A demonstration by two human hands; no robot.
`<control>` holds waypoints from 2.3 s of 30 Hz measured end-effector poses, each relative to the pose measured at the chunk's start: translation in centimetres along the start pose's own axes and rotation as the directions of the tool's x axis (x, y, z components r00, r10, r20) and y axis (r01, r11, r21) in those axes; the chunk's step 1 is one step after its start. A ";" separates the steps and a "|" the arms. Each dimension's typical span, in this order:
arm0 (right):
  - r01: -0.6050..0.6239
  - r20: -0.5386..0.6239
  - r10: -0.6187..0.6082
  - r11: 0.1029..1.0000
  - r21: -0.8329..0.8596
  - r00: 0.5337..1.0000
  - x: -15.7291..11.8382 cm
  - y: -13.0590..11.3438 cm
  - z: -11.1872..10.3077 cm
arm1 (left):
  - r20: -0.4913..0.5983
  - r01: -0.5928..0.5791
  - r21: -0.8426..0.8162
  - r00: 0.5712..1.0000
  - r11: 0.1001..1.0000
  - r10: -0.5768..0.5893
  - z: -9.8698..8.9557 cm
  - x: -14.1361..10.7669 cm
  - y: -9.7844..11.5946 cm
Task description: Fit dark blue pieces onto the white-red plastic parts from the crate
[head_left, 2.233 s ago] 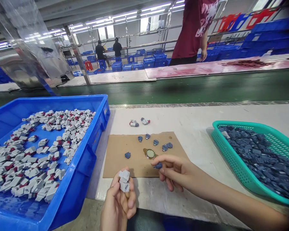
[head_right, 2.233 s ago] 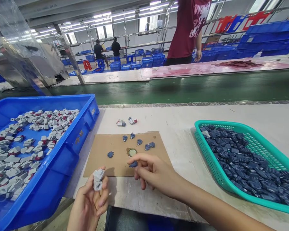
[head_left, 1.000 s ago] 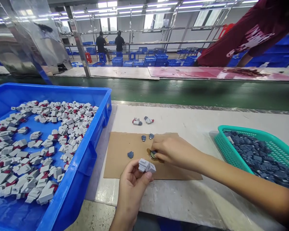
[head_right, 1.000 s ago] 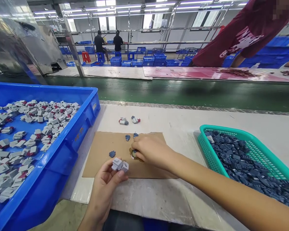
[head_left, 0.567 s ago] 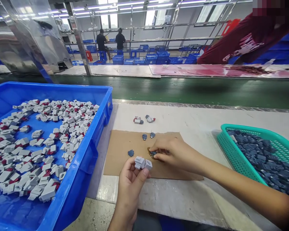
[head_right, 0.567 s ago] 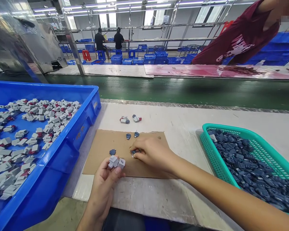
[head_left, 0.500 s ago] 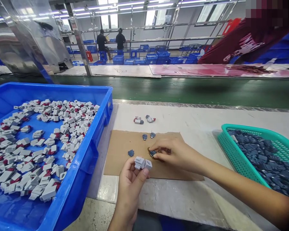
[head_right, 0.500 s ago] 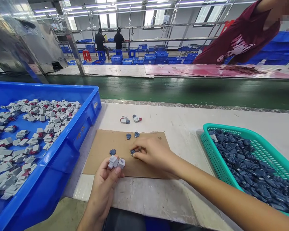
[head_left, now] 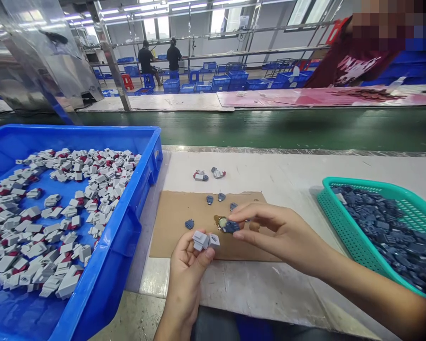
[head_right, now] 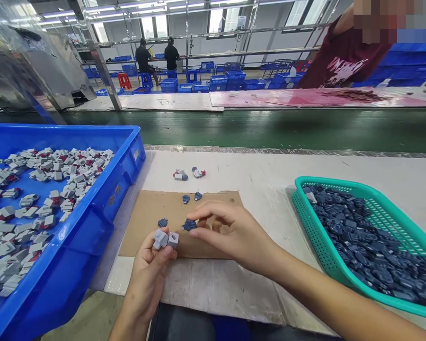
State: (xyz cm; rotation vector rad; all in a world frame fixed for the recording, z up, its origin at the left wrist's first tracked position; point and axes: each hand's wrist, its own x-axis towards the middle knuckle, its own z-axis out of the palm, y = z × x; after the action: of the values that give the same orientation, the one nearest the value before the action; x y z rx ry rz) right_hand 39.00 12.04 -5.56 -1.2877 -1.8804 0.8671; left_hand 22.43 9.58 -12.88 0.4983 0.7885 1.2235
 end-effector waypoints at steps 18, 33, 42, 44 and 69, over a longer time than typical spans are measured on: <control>0.162 0.069 -0.155 0.978 -0.129 0.986 -0.5 -1.1 1.1 | 0.067 0.001 0.012 0.998 1.000 -0.002 0.3 -0.3 0.6; 0.194 0.402 -0.105 0.963 -0.188 0.910 1.0 -2.3 -1.5 | 0.073 0.001 0.158 0.997 0.987 -0.013 0.3 -0.6 0.6; 0.177 0.400 -0.123 0.979 -0.099 0.908 1.3 -1.5 -0.8 | 0.067 -0.021 0.101 0.998 0.995 0.014 0.0 -0.4 0.1; 0.180 0.408 -0.129 0.980 -0.090 0.904 1.3 -1.5 -0.8 | 0.091 -0.008 0.105 0.996 0.994 -0.001 0.0 -0.4 0.2; 0.229 0.149 -0.211 0.966 -0.118 0.966 0.6 -1.5 1.0 | 0.160 0.131 -0.159 0.981 0.979 -0.105 -0.5 0.1 1.0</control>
State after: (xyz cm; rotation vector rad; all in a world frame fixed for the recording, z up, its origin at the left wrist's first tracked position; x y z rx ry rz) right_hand 37.23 12.02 -4.75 -1.0921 -2.1736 0.7362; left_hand 21.43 9.91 -12.46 0.3939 0.5721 1.1167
